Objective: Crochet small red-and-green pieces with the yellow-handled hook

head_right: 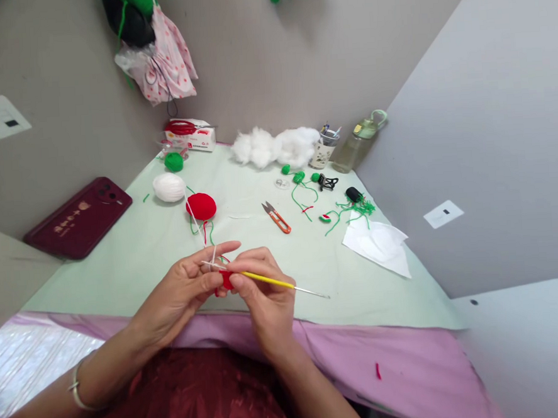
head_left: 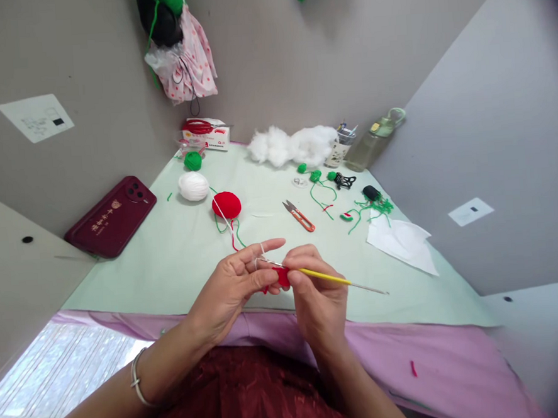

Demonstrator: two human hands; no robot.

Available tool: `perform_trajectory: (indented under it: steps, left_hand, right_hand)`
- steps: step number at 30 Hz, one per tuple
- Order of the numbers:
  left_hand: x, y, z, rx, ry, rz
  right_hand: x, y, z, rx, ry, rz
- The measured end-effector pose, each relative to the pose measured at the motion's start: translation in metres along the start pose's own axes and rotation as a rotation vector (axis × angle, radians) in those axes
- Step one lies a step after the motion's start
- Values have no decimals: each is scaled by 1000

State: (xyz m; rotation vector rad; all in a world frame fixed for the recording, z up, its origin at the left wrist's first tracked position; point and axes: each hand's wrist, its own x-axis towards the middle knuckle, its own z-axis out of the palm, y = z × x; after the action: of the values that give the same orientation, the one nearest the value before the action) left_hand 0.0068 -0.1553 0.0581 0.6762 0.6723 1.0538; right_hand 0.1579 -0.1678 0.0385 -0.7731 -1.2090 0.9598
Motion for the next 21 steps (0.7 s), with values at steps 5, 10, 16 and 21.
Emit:
perform_trajectory:
  steps: [5,10,16,21]
  left_hand:
    - [5,-2,-3,-35,-33,-16]
    - [7,-1,-8,54,-61,-49]
    - [5,-3,-9,133,-41,-4]
    - [4,-5,-7,154,1,68]
  right_hand:
    - [5,1,-2,81,-81,84]
    - [6,3,-5,128,-146,261]
    - [5,4,-2,79,-61,232]
    - [2,2,0,7,-57,103]
